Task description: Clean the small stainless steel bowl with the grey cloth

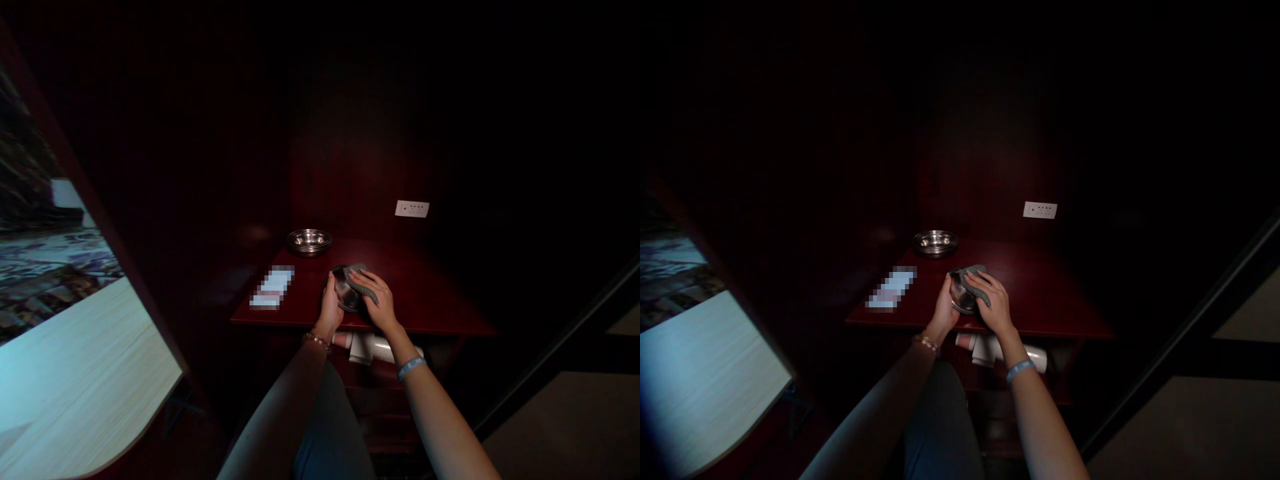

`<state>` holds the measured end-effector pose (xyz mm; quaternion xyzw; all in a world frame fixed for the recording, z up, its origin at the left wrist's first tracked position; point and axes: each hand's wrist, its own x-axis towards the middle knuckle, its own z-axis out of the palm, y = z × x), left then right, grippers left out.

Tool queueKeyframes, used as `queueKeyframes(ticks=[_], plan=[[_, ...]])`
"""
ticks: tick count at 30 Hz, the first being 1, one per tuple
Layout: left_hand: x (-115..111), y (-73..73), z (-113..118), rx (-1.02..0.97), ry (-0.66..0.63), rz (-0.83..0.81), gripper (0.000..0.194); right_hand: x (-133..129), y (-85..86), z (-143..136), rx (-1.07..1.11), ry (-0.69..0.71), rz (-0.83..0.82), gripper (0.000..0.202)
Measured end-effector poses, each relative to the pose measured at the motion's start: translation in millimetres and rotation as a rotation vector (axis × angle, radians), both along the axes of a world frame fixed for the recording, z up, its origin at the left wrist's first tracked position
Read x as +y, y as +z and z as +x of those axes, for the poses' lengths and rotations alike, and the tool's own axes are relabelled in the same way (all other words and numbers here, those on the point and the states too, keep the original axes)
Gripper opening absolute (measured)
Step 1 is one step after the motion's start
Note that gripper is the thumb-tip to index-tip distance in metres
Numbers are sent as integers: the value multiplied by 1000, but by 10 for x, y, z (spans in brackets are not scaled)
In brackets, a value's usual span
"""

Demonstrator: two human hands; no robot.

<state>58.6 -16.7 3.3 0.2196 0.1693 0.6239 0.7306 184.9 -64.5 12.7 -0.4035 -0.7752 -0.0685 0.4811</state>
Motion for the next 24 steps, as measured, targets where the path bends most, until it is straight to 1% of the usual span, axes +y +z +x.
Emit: queueKeyframes(ticks=[6, 16, 24], plan=[[-22, 30, -18, -22, -13, 6, 38, 3, -17, 10, -12, -18, 4, 40], [38, -27, -31, -46, -52, 19, 40, -27, -14, 7, -9, -42, 14, 40], [39, -5, -49, -66, -58, -4, 40, -50, -16, 1, 13, -60, 25, 42]])
